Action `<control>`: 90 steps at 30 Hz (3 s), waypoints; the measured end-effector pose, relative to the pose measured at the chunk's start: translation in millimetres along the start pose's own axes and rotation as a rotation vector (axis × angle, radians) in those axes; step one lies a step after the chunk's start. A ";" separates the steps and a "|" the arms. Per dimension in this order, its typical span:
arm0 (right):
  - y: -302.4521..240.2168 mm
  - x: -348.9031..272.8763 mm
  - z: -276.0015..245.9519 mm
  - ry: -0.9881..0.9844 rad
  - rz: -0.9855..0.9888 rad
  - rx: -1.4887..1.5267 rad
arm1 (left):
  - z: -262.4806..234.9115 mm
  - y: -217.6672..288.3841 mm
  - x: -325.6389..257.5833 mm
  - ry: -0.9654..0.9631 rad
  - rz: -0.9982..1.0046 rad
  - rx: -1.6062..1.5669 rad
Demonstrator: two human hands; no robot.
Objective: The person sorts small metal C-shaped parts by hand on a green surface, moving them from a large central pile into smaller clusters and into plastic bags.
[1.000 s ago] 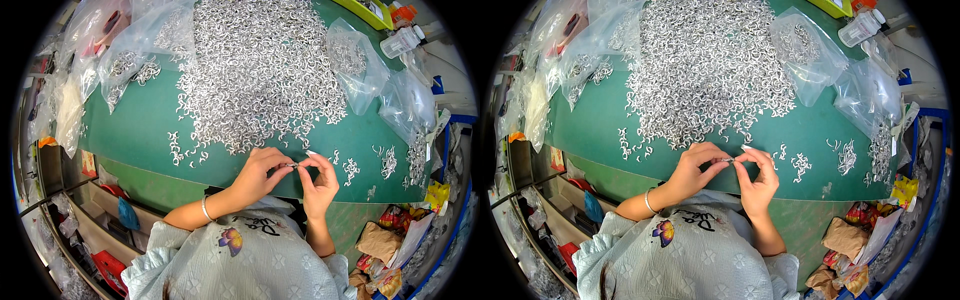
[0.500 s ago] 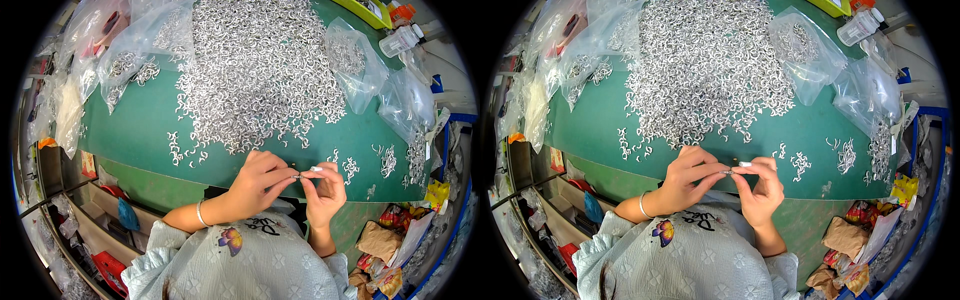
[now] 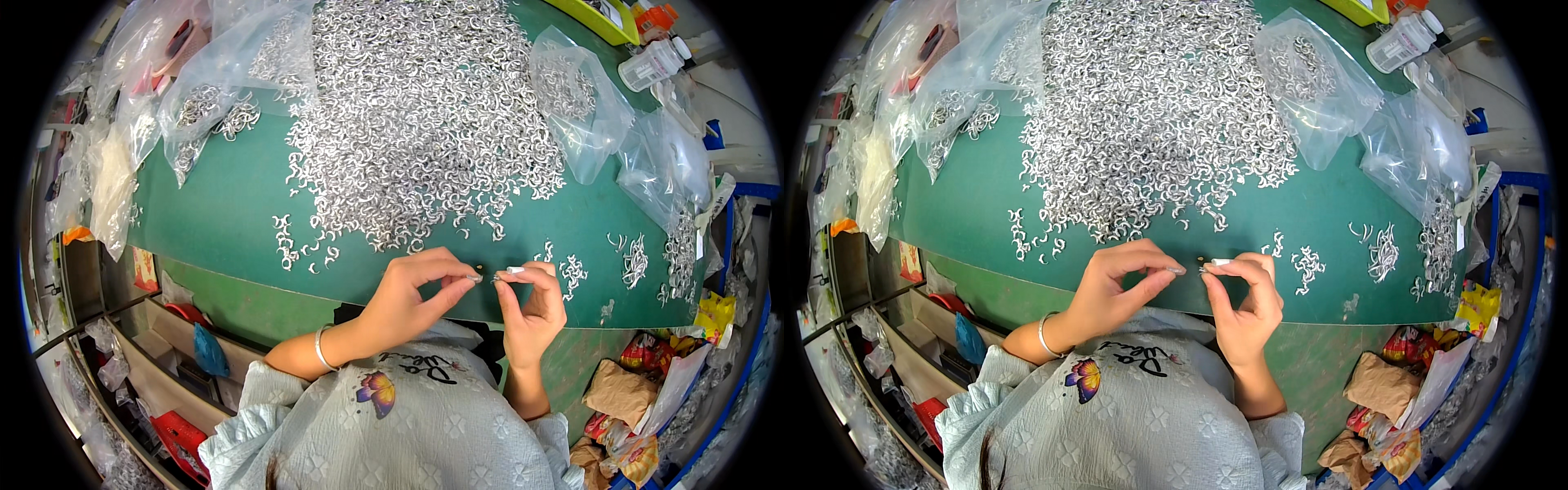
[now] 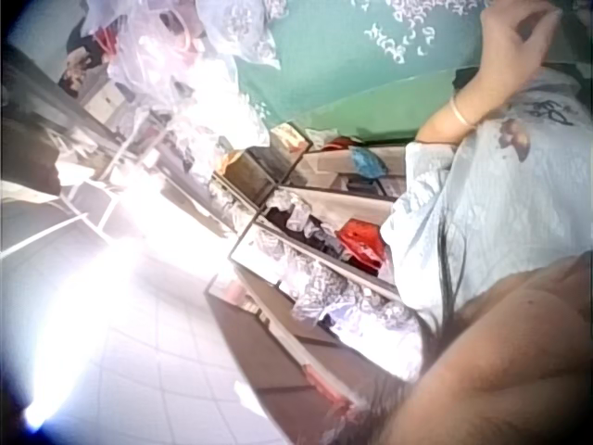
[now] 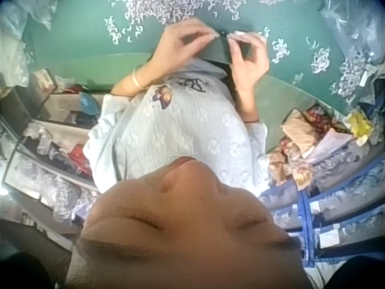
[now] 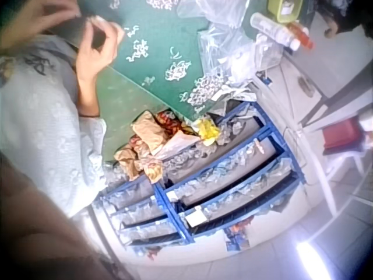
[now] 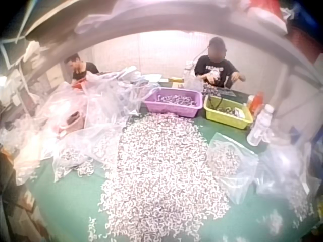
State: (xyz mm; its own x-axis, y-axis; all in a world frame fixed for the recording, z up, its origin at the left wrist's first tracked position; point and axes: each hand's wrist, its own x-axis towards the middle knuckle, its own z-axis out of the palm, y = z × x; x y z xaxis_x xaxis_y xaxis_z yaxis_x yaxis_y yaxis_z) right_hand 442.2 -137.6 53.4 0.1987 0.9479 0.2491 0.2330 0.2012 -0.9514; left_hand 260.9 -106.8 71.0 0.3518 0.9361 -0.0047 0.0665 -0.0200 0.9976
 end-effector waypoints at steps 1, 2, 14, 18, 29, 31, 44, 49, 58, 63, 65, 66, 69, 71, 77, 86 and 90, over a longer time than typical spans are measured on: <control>1.1 -0.6 0.1 0.003 0.027 0.028 | -1.0 -1.3 0.8 -0.017 -0.059 -0.032; 1.0 -1.3 1.1 0.016 0.090 0.104 | -2.5 -2.9 2.0 -0.037 -0.119 -0.062; 27.0 1.8 -79.6 0.349 0.153 -0.102 | 6.2 -32.5 9.3 -0.006 -0.304 -0.254; 39.7 -8.3 -117.4 0.470 0.158 -0.234 | 10.7 -37.3 11.3 -0.030 -0.260 -0.215; 41.5 -16.6 -89.0 0.322 0.203 -0.205 | 69.7 -28.5 41.1 -0.185 -0.113 0.142; 39.6 -14.8 -89.3 0.329 0.201 -0.217 | 87.1 -23.8 51.6 -0.210 -0.063 0.197; 41.3 -17.0 -88.7 0.356 0.142 -0.282 | 106.0 -28.3 65.0 -0.141 0.086 0.309; 44.2 -18.2 -87.4 0.398 0.125 -0.246 | 101.2 -31.0 67.4 -0.169 -0.094 0.188; 47.0 -18.4 -87.0 0.445 0.087 -0.242 | 102.1 -27.6 67.6 -0.199 -0.104 0.155; 46.3 -16.6 -85.9 0.453 0.078 -0.237 | 94.0 -30.0 67.1 -0.118 0.012 0.249; 47.4 -17.0 -85.9 0.456 0.083 -0.241 | 93.3 -24.2 69.3 -0.086 0.140 0.401; 46.7 -16.0 -85.4 0.453 0.083 -0.244 | 93.8 -26.0 69.4 -0.090 0.170 0.430; 46.4 -14.9 -84.7 0.452 0.079 -0.254 | 100.7 -30.6 67.8 -0.131 0.205 0.463; 46.8 -15.2 -84.9 0.453 0.079 -0.263 | 105.5 -32.4 67.5 -0.205 0.222 0.379; 50.5 -17.1 -87.1 0.461 0.073 -0.270 | 108.7 -30.1 65.6 -0.094 0.226 0.419; 49.7 -18.2 -87.4 0.475 0.054 -0.320 | 119.2 -25.6 59.2 -0.209 0.218 0.335; 51.5 -15.5 -83.5 0.479 0.048 -0.325 | 115.1 -28.8 56.2 -0.186 0.201 0.357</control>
State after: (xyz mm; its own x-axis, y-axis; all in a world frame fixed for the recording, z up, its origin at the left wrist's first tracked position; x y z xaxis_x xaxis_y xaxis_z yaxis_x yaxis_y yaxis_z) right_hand 530.6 -162.5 15.7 0.6068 0.7216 0.3334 0.4788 0.0030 -0.8779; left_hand 386.3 -94.0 34.1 0.5504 0.8227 0.1420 0.2862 -0.3457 0.8936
